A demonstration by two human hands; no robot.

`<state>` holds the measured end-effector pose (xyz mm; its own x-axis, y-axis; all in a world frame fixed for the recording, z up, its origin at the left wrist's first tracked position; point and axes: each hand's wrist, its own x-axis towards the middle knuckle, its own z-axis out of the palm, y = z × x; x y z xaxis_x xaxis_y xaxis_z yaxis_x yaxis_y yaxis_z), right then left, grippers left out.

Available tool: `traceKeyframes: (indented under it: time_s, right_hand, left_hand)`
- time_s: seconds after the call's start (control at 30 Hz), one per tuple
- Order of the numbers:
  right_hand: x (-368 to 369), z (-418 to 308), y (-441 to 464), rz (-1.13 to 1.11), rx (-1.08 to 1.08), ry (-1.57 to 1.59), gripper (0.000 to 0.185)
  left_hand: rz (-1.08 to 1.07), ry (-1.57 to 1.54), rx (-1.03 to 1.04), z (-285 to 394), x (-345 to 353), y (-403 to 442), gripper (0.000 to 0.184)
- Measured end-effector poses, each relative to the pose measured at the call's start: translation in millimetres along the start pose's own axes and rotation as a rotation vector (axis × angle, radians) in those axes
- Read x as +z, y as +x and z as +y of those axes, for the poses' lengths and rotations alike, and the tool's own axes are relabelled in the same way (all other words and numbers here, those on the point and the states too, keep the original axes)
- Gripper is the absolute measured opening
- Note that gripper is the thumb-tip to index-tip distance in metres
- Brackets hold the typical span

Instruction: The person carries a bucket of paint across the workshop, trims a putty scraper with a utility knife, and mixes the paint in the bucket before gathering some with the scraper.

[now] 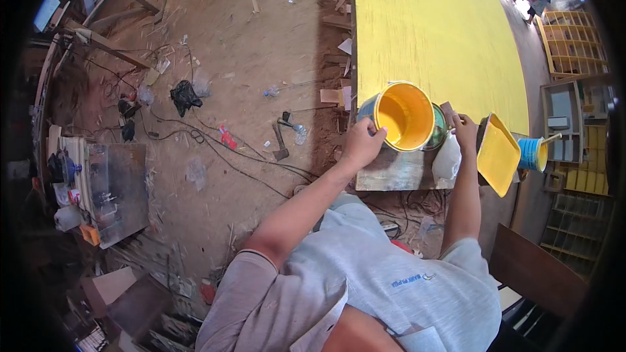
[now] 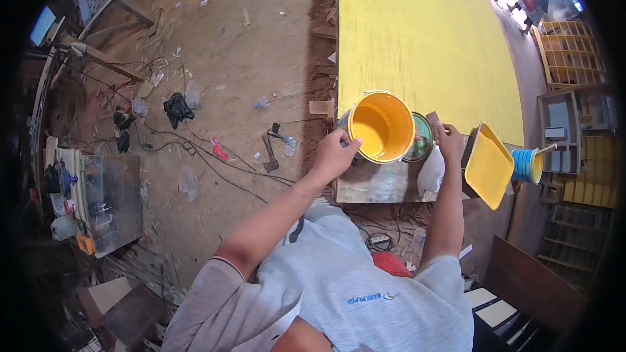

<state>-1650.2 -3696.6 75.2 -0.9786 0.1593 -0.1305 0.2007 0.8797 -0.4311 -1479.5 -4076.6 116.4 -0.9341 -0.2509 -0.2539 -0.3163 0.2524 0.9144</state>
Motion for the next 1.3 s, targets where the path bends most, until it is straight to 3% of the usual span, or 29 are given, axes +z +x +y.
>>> traceKeyframes:
  time_s: [0.07,0.13,0.2,0.27,0.3,0.43,0.5,0.53,0.57,0.6,0.67,0.8,0.83,0.97,1.03,1.07,1.17,1.23,1.3]
  right_hand:
    - [-34.7,-82.5,-59.5,-0.286,0.174,0.401,0.061]
    - [-33.8,-131.1,-98.3,-0.426,0.179,0.417,0.058]
    - [-3.6,-141.0,-108.9,-0.397,0.119,0.294,0.049]
    - [22.2,-136.0,-110.0,-0.123,-0.045,0.225,0.041]
    - [17.0,-150.0,-112.9,-0.112,-0.015,0.238,0.042]
    - [11.8,-151.7,-90.4,-0.025,-0.031,0.22,0.042]
    - [14.1,-141.4,-62.2,0.043,0.079,0.265,0.047]
    - [20.8,-156.7,-56.4,0.264,-0.045,0.2,0.045]
    - [12.9,-175.5,-50.2,0.179,0.149,0.237,0.044]
    - [8.1,-194.1,-34.9,0.096,0.331,0.273,0.044]
    - [24.4,-202.8,-4.8,0.192,0.383,0.38,0.045]
    - [56.3,-177.7,71.0,0.189,0.518,0.708,0.039]
    - [62.4,-199.4,73.1,0.291,0.499,0.759,0.04]
    - [76.2,-199.0,106.5,0.44,0.668,0.799,0.047]
    - [88.2,-168.6,115.2,0.388,0.608,1.033,0.062]
    - [95.4,-171.0,113.5,0.329,0.549,1.162,0.069]
    - [115.5,-295.8,65.2,0.64,0.841,1.234,0.078]
    - [148.7,-308.5,50.8,0.579,0.813,1.173,0.081]
    - [226.2,-293.8,48.1,0.574,0.645,0.979,0.077]
  left_hand:
    - [-0.074,-0.034,0.009,-3.1,-11.3,2.1,0.035]
    - [-0.196,-0.097,-0.002,-8.2,-30.5,-0.2,0.036]
    - [-0.337,-0.133,-0.03,-31.3,-49.0,2.9,0.036]
    - [-0.42,-0.089,0.009,-57.8,-81.8,11.9,0.035]
    - [-0.438,-0.014,0.031,-77.0,-105.0,17.7,0.034]
    - [-0.291,0.075,-0.246,-213.1,-213.5,27.5,0.036]
    - [-0.063,0.123,-0.342,-288.7,-281.3,1.4,0.036]
    - [0.025,0.178,-0.436,-316.2,-317.0,-20.7,0.037]
    - [0.133,0.309,-0.525,-348.5,-347.7,-47.6,0.038]
    - [0.07,0.36,-0.679,-402.5,-378.2,-73.7,0.039]
    - [0.239,0.402,-0.682,-391.8,-413.5,-127.7,0.038]
    - [0.121,0.441,-1.052,-372.4,-449.5,-179.4,0.04]
    - [0.107,0.414,-1.128,-371.9,-451.0,-187.1,0.042]
    - [0.122,0.226,-1.035,-380.2,-449.6,-179.4,0.045]
    - [0.134,0.066,-0.974,-343.7,-459.4,-151.7,0.044]
    - [0.172,0.019,-0.929,-356.8,-463.3,-150.2,0.043]
    - [0.257,-0.08,-0.831,-393.8,-488.9,-146.0,0.043]
    - [0.273,-0.089,-0.815,-382.6,-534.9,-131.7,0.046]
    - [0.273,0.011,-0.853,-427.3,-569.5,-140.4,0.046]
